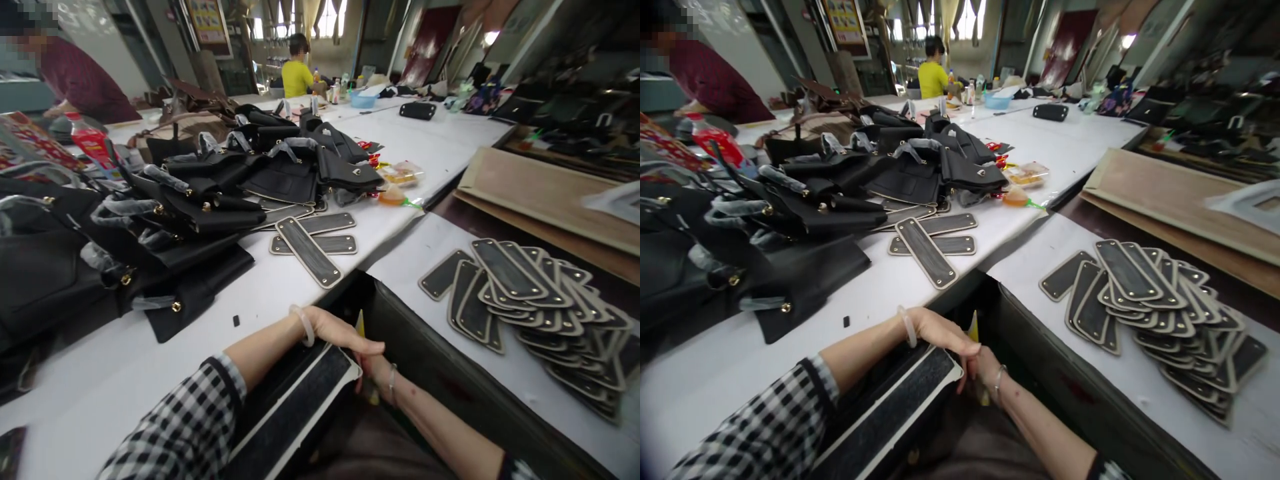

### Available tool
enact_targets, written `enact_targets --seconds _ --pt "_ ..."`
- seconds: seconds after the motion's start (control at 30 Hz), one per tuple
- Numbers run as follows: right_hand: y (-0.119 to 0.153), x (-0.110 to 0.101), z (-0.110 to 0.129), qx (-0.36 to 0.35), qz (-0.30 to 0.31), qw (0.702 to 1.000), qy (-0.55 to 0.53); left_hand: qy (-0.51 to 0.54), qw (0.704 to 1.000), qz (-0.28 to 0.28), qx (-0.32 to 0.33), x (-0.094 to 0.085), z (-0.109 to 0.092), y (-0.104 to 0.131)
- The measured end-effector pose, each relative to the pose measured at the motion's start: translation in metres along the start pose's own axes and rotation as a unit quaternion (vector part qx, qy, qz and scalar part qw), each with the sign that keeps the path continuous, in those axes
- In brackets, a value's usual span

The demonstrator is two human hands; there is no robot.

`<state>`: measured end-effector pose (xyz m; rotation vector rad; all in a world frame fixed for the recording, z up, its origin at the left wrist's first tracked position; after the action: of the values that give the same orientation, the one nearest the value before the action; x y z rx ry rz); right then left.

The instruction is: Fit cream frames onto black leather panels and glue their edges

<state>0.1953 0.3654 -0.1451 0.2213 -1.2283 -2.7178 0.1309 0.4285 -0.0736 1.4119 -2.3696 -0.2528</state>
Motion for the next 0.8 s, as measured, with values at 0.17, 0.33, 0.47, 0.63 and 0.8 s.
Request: enact_targets --seconds 0.17,0.33,0.47,0.63,0.8 --pt "0.053 -0.089 -0.013 -0.040 -0.084 0.995 0.031 0.021 1.000 -0.004 -0.013 0.000 0.007 0.001" --pt "0.114 -0.095 0.006 0.029 0.050 0.997 0.050 0.040 0.999 -0.007 -0.020 0.000 0.008 0.001" --pt "0.115 -0.051 0.017 0.076 0.125 0.987 0.061 0.049 0.998 -0.013 -0.023 0.001 0.004 0.000" --pt "0.097 -0.028 0.028 0.049 0.128 0.985 0.106 0.055 0.993 -0.083 -0.056 -0.004 0.014 0.004" --pt "0.095 -0.025 0.033 0.075 0.131 0.983 0.109 -0.016 0.987 -0.143 -0.069 -0.010 0.020 0.012"
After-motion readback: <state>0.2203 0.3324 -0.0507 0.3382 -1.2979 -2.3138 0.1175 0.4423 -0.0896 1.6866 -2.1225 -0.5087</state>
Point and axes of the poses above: each hand's wrist, its own y-axis away from the middle knuckle, its own x-axis out of the palm, z = x × y, the point moved 6 cm from there along -y, towards the middle knuckle, and after that the axes turned 9 degrees about -y, right-handed, at the moved point
